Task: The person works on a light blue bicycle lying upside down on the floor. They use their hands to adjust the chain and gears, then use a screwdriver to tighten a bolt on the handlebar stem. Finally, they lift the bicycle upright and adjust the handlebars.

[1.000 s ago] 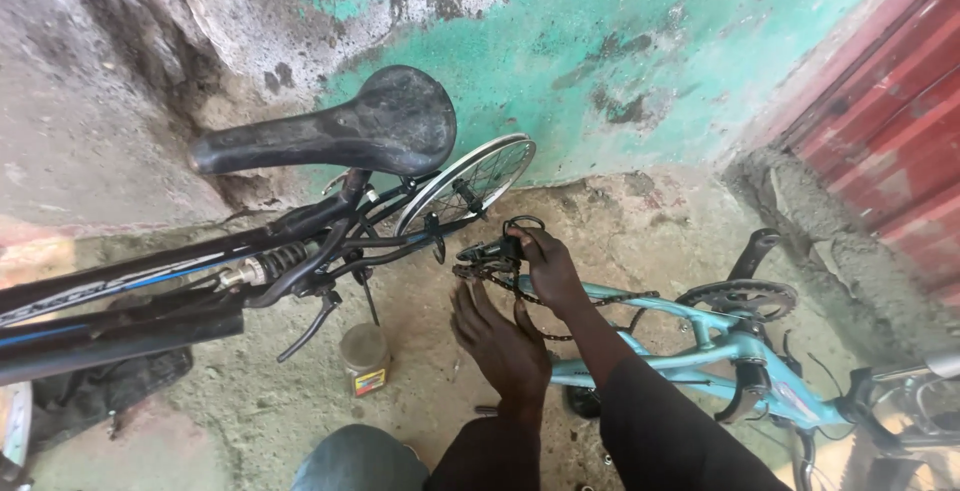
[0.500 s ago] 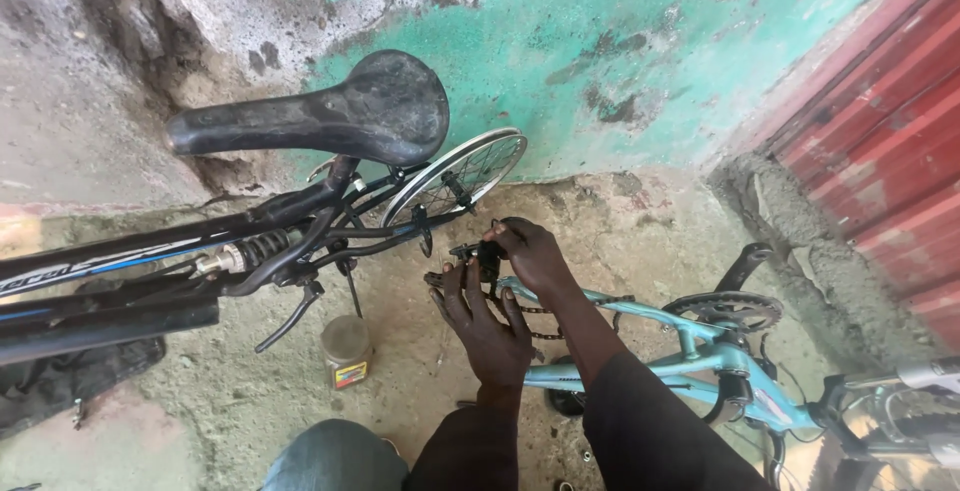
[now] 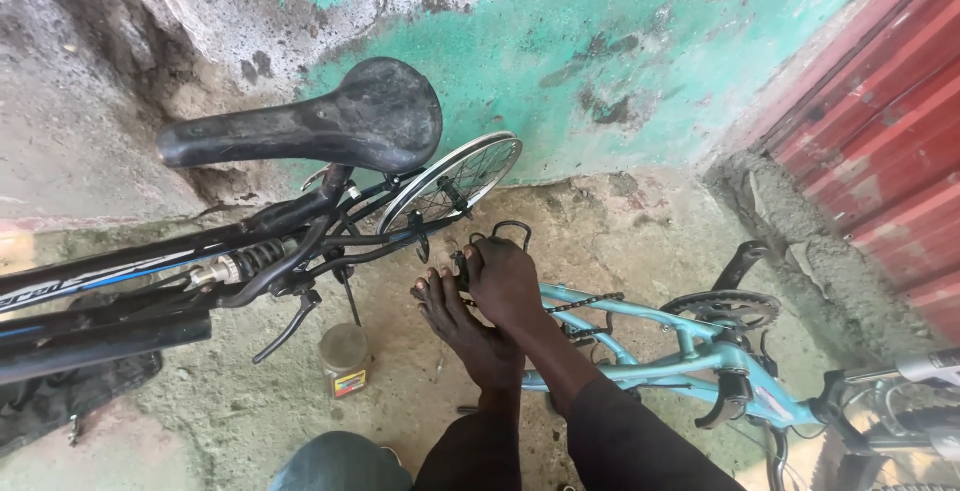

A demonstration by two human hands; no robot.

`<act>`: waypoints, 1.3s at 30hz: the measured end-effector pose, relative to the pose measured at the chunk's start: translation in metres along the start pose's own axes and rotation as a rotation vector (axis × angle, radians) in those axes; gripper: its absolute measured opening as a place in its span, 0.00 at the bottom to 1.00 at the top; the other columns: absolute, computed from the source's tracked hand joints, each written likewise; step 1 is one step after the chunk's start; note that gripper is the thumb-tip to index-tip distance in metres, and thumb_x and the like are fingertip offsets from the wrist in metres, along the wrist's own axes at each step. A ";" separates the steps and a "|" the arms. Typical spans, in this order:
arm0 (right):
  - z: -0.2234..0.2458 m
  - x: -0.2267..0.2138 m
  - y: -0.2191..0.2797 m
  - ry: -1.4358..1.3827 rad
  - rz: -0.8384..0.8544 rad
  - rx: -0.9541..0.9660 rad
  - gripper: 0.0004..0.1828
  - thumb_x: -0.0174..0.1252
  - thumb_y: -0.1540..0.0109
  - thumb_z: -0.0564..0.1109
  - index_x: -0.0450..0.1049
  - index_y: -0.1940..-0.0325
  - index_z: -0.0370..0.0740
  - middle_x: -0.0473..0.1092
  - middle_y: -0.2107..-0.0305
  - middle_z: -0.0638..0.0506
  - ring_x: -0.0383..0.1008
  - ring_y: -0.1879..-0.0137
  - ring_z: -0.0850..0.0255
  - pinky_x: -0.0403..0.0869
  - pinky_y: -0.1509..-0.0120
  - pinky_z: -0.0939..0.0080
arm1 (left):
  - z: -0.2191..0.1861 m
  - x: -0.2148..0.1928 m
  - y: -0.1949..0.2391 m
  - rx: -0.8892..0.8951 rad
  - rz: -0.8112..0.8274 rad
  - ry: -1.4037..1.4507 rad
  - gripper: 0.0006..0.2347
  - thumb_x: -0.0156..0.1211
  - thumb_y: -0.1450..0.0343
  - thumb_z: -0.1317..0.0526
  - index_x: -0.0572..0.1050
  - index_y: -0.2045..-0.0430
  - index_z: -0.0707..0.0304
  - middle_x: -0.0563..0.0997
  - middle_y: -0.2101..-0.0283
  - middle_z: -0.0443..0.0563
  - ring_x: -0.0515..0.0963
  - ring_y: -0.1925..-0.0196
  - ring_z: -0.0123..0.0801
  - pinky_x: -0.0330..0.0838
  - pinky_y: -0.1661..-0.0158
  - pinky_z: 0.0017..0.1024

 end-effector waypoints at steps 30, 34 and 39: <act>-0.074 -0.070 0.003 -0.159 -0.078 0.111 0.12 0.51 0.30 0.43 0.79 0.48 0.45 0.76 0.78 0.44 0.78 0.72 0.45 0.75 0.65 0.48 | 0.003 0.005 -0.010 0.075 -0.007 -0.050 0.14 0.49 0.21 0.51 0.69 0.42 0.48 0.69 0.39 0.52 0.63 0.30 0.53 0.54 0.34 0.59; -0.045 -0.081 0.011 -0.132 -0.068 0.064 0.14 0.55 0.30 0.49 0.76 0.43 0.46 0.72 0.84 0.47 0.72 0.79 0.54 0.72 0.69 0.55 | 0.005 0.005 -0.009 0.076 0.001 -0.051 0.14 0.48 0.21 0.49 0.69 0.42 0.48 0.69 0.39 0.52 0.63 0.29 0.52 0.54 0.34 0.60; -0.033 -0.086 0.001 -0.085 -0.370 -0.102 0.04 0.60 0.41 0.37 0.80 0.66 0.39 0.74 0.77 0.50 0.68 0.79 0.58 0.67 0.71 0.59 | 0.000 0.001 -0.009 0.142 0.023 -0.085 0.15 0.52 0.24 0.54 0.71 0.46 0.60 0.72 0.39 0.56 0.68 0.35 0.52 0.54 0.35 0.52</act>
Point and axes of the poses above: each hand's wrist, its own y-axis away from the middle knuckle, its own x-axis out of the palm, z = x × y, the point moved 6 cm from there along -y, towards the middle knuckle
